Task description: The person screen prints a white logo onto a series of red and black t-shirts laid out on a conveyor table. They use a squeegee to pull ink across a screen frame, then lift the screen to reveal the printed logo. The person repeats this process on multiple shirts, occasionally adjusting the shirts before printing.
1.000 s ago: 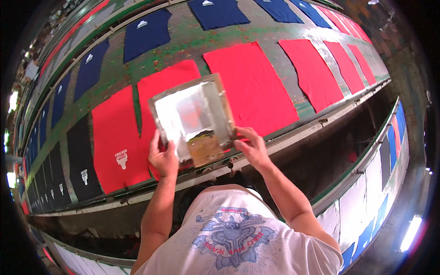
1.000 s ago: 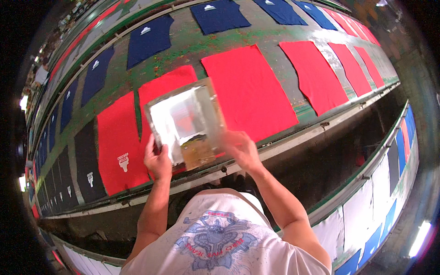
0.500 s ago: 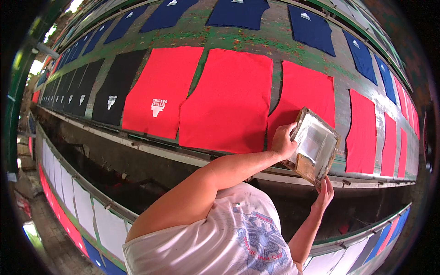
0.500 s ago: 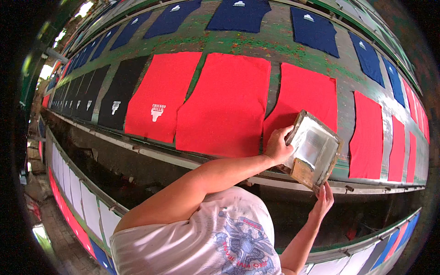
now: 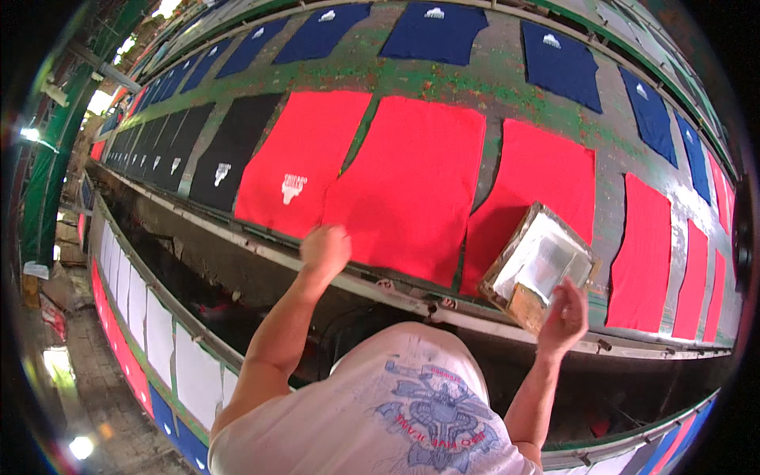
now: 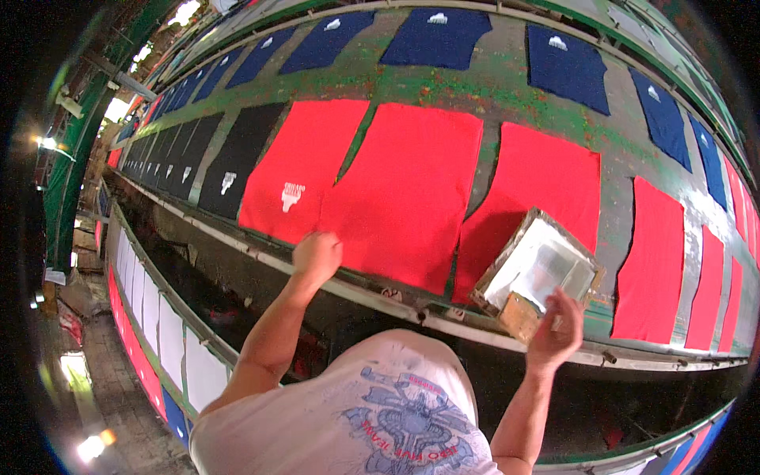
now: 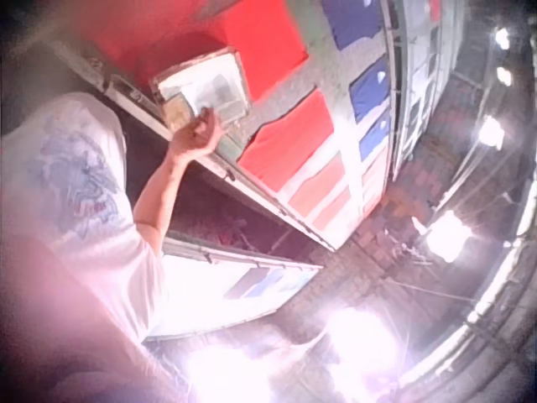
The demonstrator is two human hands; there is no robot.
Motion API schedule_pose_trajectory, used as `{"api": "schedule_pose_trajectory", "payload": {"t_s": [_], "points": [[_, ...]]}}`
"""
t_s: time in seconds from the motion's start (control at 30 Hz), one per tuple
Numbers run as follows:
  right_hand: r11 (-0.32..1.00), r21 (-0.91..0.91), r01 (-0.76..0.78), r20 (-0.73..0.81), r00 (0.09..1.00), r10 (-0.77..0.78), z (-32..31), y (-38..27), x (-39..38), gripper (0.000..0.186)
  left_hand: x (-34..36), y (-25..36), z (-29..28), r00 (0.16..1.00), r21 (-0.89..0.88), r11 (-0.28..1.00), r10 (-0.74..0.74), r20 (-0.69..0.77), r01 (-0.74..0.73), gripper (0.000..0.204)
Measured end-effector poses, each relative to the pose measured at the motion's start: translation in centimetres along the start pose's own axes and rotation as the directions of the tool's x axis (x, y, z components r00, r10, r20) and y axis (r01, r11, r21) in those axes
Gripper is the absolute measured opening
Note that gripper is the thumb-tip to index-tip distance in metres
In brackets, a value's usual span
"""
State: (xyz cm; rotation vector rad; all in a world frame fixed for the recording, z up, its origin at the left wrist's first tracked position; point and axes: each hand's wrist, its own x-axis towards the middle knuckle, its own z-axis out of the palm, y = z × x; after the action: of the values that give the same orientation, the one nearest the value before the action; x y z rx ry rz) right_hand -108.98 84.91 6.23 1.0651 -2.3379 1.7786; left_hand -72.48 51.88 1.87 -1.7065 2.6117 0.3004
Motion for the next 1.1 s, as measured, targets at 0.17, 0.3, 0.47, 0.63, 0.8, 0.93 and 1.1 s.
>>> {"api": "schedule_pose_trajectory", "payload": {"t_s": [0.17,0.3,0.47,0.63,0.8,0.93,1.1], "points": [[0.991,-0.12,0.068,0.377,0.926,-0.018,9.3,-6.7,-0.9,0.022,-0.2,-4.9,1.1,0.979,0.034,0.982,-0.189,0.078,0.187,0.036],[0.956,-0.196,0.22,0.58,0.812,-0.068,15.5,-8.6,-1.8,0.009,0.2,-5.8,2.8,0.982,-0.286,0.941,-0.161,0.094,0.182,0.033],[0.842,-0.339,0.419,0.693,0.716,-0.077,20.9,-9.0,-4.7,0.028,2.3,-6.9,3.0,0.933,-0.876,0.326,-0.074,0.352,0.356,0.011],[0.54,-0.669,0.51,0.707,0.66,0.253,24.3,-8.0,-5.6,0.055,6.8,-6.8,3.1,0.73,-0.585,-0.524,0.11,0.675,0.619,0.013],[0.261,-0.846,0.465,0.523,0.817,0.241,24.0,-8.5,3.1,0.017,16.5,-4.7,-1.1,0.754,-0.61,-0.524,0.1,0.649,0.595,0.016],[0.414,-0.799,0.436,0.292,0.884,-0.365,22.3,-15.1,13.8,0.013,23.5,-2.6,-11.4,0.954,-0.843,-0.451,0.195,0.228,0.294,0.02],[0.701,-0.56,0.442,-0.014,0.841,-0.541,21.0,-22.6,18.4,0.03,24.5,-1.9,-21.4,0.963,-0.834,-0.526,0.095,-0.253,-0.167,0.009]]}}
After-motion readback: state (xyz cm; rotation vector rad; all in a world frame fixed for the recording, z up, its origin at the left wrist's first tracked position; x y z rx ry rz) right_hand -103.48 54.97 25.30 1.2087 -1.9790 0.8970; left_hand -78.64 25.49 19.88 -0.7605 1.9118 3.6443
